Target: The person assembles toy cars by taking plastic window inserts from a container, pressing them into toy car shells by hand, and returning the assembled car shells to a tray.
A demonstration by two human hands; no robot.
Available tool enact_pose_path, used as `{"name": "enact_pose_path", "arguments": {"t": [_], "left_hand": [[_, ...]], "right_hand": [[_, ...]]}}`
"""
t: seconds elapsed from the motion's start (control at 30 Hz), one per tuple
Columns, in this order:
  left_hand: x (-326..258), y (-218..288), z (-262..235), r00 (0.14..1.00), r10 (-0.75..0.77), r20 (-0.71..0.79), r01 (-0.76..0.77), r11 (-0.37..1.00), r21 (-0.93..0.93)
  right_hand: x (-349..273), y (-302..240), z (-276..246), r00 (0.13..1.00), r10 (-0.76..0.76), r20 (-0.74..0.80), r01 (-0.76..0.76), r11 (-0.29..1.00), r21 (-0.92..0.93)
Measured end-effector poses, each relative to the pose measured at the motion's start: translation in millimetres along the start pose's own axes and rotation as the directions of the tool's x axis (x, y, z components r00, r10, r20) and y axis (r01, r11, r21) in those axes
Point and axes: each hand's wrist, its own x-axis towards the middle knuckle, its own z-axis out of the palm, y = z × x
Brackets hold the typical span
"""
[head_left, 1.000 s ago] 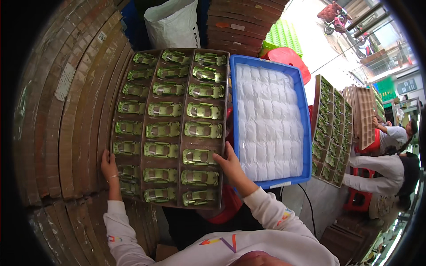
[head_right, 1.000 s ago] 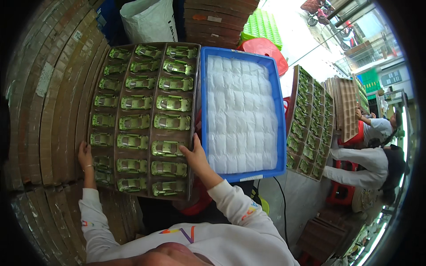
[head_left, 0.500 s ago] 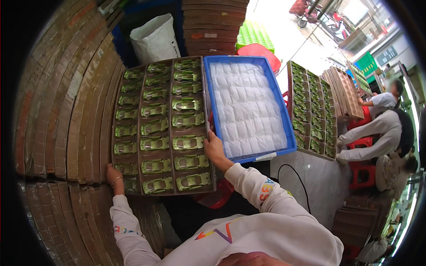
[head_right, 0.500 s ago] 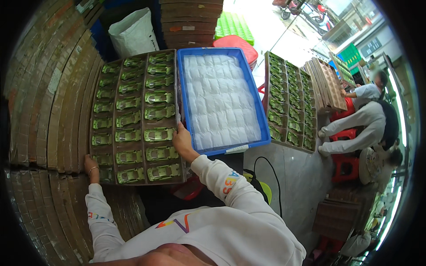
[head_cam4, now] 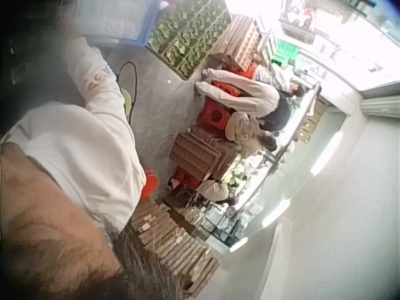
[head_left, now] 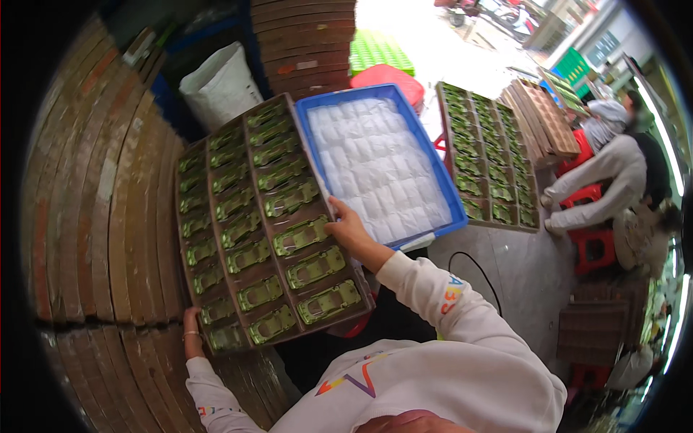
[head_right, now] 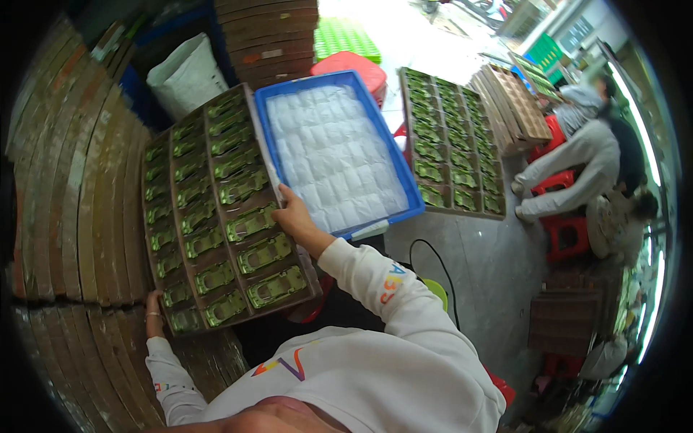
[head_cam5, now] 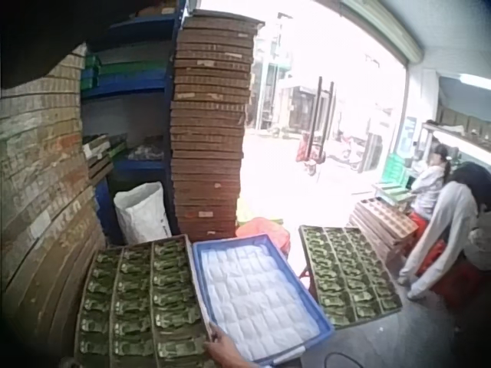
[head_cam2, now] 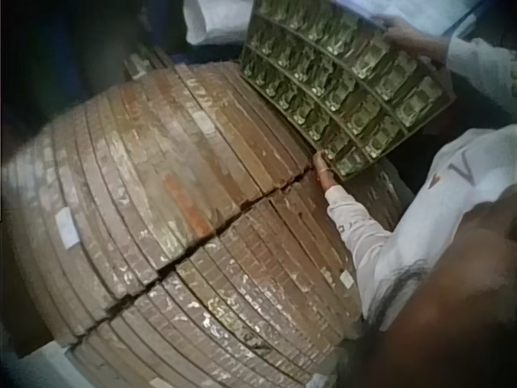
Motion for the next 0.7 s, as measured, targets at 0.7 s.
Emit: {"name": "enact_pose_path", "arguments": {"t": [0.7], "left_hand": [[-206.2, 164.2, 188.6, 0.887, 0.429, 0.169, -0.3, 0.816, -0.494]], "right_hand": [[-37.2, -44.6, -264.7, 0.96, -0.256, -0.116, 0.272, 0.949, 0.157]]}}
